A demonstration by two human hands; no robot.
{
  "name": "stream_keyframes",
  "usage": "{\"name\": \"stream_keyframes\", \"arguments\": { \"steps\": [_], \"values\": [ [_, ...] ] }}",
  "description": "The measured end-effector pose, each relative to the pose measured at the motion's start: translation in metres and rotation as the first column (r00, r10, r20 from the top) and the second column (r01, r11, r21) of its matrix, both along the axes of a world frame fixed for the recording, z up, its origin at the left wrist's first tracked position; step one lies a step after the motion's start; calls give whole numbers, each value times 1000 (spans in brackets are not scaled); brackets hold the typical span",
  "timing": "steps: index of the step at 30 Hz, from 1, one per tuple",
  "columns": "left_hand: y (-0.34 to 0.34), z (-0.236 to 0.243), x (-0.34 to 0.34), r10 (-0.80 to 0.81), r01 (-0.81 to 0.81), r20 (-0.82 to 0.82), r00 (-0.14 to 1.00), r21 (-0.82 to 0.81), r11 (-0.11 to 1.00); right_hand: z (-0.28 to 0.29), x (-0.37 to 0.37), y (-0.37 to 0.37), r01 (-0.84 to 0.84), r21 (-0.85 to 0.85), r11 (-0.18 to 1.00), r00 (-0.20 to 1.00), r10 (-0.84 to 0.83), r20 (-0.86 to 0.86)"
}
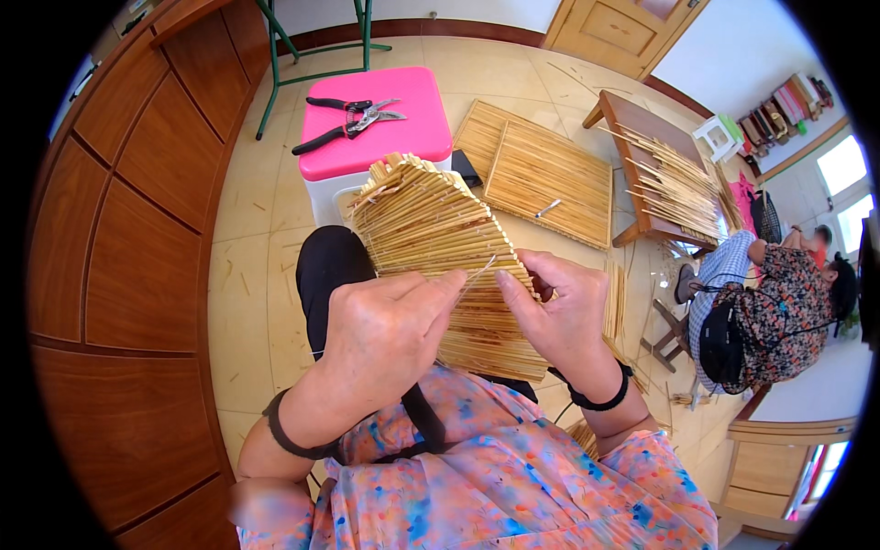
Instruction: The person weaves together thin strips of straw or bamboo using a needle and thread to construct a hand-held fan, binding the pieces in a circular arrangement.
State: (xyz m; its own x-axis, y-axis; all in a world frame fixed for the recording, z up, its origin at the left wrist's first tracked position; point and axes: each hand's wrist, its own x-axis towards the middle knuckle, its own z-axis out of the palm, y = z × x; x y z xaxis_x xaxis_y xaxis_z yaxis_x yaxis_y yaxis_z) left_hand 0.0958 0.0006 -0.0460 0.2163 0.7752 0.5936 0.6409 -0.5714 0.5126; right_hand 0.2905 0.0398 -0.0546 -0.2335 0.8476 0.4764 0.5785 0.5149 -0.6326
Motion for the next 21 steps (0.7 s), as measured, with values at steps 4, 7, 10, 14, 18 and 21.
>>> {"name": "stream_keyframes", "arguments": {
  "steps": [4,7,10,14,18,21],
  "values": [
    [-1,1,-1,12,-12,-30,999,16,1000,-2,-1,0,-12,44,999,1000,12,8],
    [-5,7,-1,39,-39,-82,996,-2,999,-2,-2,-2,-7,52,999,1000,6,14],
    [-10,11,-1,52,-55,-138,989,-23,998,-2,-3,-3,-5,56,998,1000,4,19],
    [-12,13,-3,45,-48,-147,988,-16,999,0,-6,-4,11,25,1000,1000,-11,15],
    [-11,11,-4,43,-42,-163,986,9,999,0,-5,-4,-1,39,999,1000,0,17],
    [-10,8,-5,44,-40,-184,982,24,999,1,-5,-5,-2,41,999,1000,1,19]
  ]
}}
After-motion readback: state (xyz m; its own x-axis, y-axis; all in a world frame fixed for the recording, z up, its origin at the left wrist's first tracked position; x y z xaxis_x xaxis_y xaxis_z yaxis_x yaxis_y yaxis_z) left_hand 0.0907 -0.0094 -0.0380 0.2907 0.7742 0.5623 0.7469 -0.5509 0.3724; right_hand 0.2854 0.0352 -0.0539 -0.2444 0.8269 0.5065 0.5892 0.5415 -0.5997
